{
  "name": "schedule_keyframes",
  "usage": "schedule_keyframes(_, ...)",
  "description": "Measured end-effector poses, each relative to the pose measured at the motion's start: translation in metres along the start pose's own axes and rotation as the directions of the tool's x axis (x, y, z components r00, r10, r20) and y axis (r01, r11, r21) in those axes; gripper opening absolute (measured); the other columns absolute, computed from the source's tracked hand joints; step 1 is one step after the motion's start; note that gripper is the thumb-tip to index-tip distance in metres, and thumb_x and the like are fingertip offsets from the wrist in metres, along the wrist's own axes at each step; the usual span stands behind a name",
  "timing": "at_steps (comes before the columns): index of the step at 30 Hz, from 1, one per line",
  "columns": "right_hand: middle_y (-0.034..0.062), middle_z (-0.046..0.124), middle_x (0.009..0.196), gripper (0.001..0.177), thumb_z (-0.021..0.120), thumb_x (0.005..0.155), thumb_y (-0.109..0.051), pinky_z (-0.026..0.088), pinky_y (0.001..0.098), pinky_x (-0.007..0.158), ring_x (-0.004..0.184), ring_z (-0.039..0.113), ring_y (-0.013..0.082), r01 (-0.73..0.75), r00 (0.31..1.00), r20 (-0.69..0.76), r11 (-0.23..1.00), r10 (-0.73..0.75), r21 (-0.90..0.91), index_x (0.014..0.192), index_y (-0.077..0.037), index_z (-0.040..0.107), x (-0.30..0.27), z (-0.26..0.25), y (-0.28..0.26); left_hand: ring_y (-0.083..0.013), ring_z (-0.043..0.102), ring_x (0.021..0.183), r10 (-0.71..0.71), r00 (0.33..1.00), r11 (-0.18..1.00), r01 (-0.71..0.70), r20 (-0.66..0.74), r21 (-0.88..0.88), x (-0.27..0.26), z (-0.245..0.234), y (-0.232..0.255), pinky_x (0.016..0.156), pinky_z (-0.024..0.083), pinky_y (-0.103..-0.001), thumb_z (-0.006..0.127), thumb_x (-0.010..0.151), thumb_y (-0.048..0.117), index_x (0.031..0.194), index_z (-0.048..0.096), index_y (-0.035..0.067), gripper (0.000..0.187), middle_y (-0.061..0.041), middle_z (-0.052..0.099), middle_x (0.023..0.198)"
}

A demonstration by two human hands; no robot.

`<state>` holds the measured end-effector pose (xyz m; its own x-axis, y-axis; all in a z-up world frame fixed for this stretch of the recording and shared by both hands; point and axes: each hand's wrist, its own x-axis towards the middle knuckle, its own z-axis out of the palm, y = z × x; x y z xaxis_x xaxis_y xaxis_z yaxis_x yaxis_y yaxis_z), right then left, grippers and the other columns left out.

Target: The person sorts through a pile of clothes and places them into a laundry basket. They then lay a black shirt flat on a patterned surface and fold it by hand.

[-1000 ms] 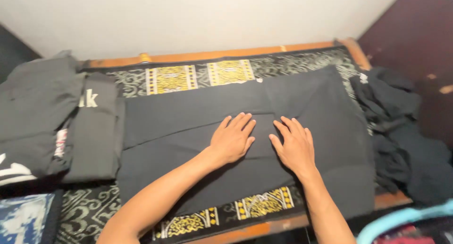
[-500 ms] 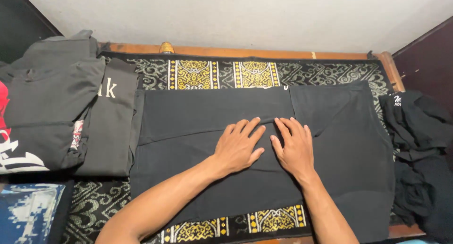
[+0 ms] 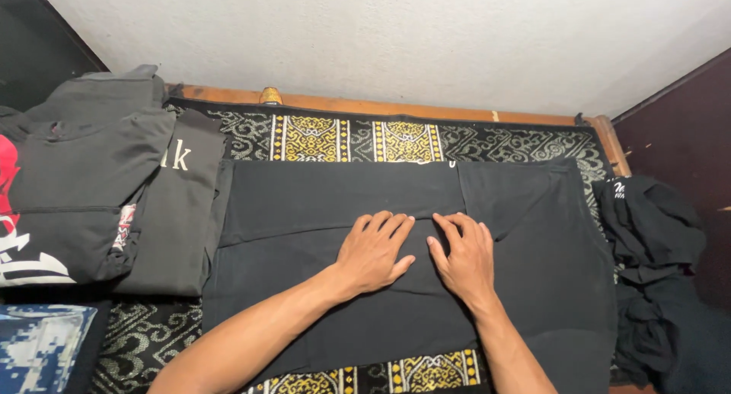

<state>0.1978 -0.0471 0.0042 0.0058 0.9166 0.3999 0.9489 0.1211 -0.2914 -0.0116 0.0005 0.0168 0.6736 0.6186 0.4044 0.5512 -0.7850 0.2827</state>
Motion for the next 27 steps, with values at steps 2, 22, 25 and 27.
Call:
schedule_keyframes(2,0.0087,0.064,0.122,0.044,0.072,0.088,-0.029,0.037,0.0550,0.110,0.123,0.057,0.0297,0.009,1.000,-0.010,1.000,-0.009,0.003,0.128,-0.014,0.068,0.001,-0.002,0.000,-0.0309,0.055,0.118,-0.004,1.000,1.000,0.004,-0.013,0.007,0.004,0.001,-0.003,0.095,0.042,-0.046,0.072,0.085,0.041,0.137,0.057,0.000,0.068,-0.013,0.061,0.129)
schedule_keyframes(22,-0.0017,0.066,0.113,0.011,0.070,0.097,-0.028,0.034,0.0670,0.108,0.117,0.060,0.0228,0.052,0.997,-0.030,0.940,-0.066,-0.336,0.105,-0.021,0.073,-0.014,-0.016,0.004,-0.0363,0.043,0.139,-0.141,0.990,0.959,0.133,0.013,0.250,-0.073,-0.030,-0.025,0.109,0.035,-0.053,0.061,0.093,0.050,0.142,0.056,0.013,0.062,-0.013,0.051,0.148)
schedule_keyframes(25,0.0100,0.057,0.143,0.047,0.068,0.092,-0.041,0.038,0.0631,0.106,0.134,0.051,0.0324,0.188,0.974,0.108,0.978,-0.198,0.091,0.130,-0.014,0.063,-0.024,-0.020,-0.036,-0.0392,0.031,0.147,-0.306,0.949,0.924,0.275,0.082,0.266,-0.120,-0.063,-0.020,0.115,0.026,-0.056,0.055,0.095,0.056,0.150,0.047,0.015,0.069,-0.015,0.038,0.159)
schedule_keyframes(27,0.0115,0.041,0.157,0.069,0.067,0.089,-0.049,0.026,0.0687,0.108,0.147,0.031,0.0381,0.332,0.864,0.353,0.934,-0.358,0.134,0.145,-0.013,0.052,-0.032,-0.016,-0.064,-0.0398,0.030,0.147,-0.347,0.934,0.898,0.305,0.083,0.317,-0.150,-0.080,-0.016,0.117,0.025,-0.055,0.054,0.095,0.057,0.152,0.045,0.017,0.071,-0.015,0.037,0.160)
